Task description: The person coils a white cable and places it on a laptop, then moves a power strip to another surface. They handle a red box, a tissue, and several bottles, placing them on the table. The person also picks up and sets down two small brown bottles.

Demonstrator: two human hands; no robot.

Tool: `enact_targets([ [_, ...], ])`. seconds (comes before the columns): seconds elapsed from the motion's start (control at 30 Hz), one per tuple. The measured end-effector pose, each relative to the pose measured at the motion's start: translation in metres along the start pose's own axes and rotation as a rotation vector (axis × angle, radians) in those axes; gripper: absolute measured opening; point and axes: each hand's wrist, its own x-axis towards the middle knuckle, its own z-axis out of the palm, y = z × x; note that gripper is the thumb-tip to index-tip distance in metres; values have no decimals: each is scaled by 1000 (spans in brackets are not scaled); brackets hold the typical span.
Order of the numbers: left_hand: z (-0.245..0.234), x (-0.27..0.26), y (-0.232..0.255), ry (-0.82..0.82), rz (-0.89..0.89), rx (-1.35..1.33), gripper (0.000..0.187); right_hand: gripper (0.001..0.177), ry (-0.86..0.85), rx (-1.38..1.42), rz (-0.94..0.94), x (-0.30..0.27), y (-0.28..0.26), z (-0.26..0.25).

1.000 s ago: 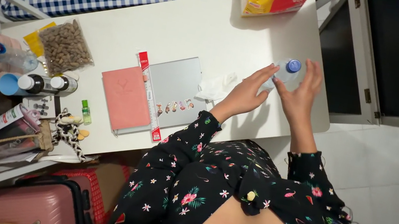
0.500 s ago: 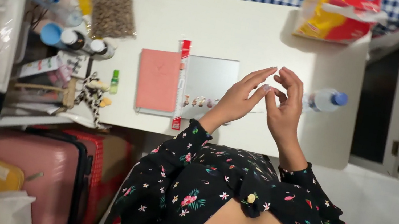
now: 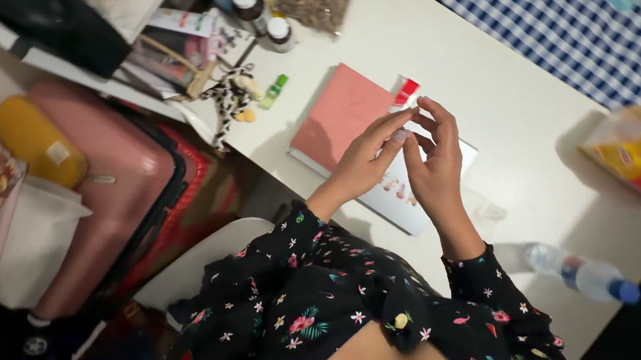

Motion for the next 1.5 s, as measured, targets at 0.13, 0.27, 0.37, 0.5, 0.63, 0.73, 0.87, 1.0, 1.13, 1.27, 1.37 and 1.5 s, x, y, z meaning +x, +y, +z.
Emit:
enact_targets([
  [0.13,-34,1,-8,129,-25,-16,47,51,-114,39,-15,33,-3,33],
  [0.27,-69,11,-25,250,-69,-44,50,53,-225,1,-41,69,4,65],
  [0.37,-95,22,-37,304,-108,-48,53,58,-279,-24,-63,99,11,88],
  [0.5,-129,50,-62,405,-125,-57,54,63,-340,-40,-58,151,29,118],
  [0.63,-170,78,-84,462,-106,-60,52,62,-357,-46,-17,205,53,158],
  [0.73,-193,98,-101,505,-116,-47,53,65,-394,-74,3,242,83,189],
  [0.87,-222,130,-137,549,-87,-133,60,74,-368,-84,-79,285,118,233],
  [1.0,-266,176,-156,664,-203,-144,65,96,-391,-109,101,326,109,270],
  [1.13,-298,225,-203,721,-89,-260,75,101,-405,-106,31,368,145,307],
  [1.27,-312,242,-202,803,-99,-143,68,96,-401,3,-220,383,142,319],
  [1.37,-307,235,-200,752,-142,-59,65,89,-407,-58,-207,375,147,319],
  [1.5,-280,222,-209,764,15,50,62,65,-249,-79,-269,352,151,306],
])
